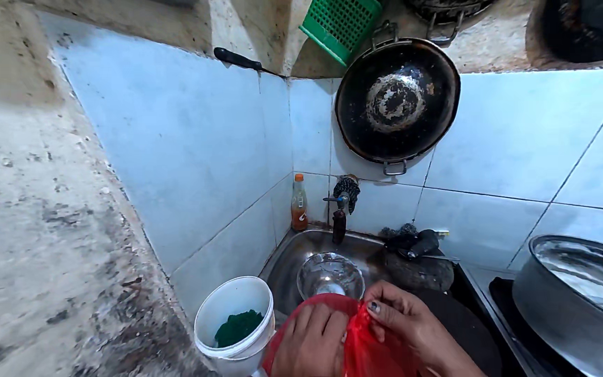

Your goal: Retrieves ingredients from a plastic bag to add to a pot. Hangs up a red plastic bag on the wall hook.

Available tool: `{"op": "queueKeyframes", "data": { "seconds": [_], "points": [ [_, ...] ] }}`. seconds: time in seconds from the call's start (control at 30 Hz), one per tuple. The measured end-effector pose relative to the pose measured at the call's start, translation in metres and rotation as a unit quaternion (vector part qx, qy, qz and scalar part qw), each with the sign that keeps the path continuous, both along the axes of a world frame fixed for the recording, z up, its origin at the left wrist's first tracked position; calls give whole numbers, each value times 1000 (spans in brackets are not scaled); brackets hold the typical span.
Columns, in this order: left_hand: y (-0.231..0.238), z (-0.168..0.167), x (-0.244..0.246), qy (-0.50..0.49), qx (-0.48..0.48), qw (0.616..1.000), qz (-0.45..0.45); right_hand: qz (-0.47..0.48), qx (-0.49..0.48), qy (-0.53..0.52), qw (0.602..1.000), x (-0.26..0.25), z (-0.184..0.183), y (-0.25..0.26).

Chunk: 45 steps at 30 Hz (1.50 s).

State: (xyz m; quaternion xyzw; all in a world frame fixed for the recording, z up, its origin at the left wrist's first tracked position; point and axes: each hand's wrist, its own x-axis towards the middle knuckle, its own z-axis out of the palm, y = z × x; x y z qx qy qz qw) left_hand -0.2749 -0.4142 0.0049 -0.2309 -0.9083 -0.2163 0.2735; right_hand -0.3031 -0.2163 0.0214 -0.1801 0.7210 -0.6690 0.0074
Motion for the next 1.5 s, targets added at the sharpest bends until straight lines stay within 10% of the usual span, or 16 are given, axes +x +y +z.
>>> {"op": "queueKeyframes", "data": {
  "seconds": [0.2,0.43,0.63,0.83,0.9,0.97,1.07,1.3,1.5],
  "points": [
    [-3,-2,-7,-51,13,998,-20,-127,369,309,867,12,1,7],
    [2,-2,-12,-16,-5,1000,-24,-121,423,452,775,2,-1,0],
    [-2,-3,-12,-21,5,999,-43,-73,-11,124,990,1,-4,11],
    [0,-2,-13,-7,14,999,-34,185,-453,-146,860,0,-15,13],
    [0,-1,-14,-22,17,999,-32,125,-369,-94,916,2,-14,13],
    [-4,-2,-16,-49,26,998,-38,-101,-20,75,992,2,-11,16],
    [-10,-3,-17,-79,31,996,-35,-291,281,288,868,10,-3,20],
    [-8,-4,-17,-65,8,997,-39,-159,385,414,810,8,-6,-12],
    [-18,-11,-18,-83,53,995,-30,-277,169,275,905,-14,11,28]
  ]
}}
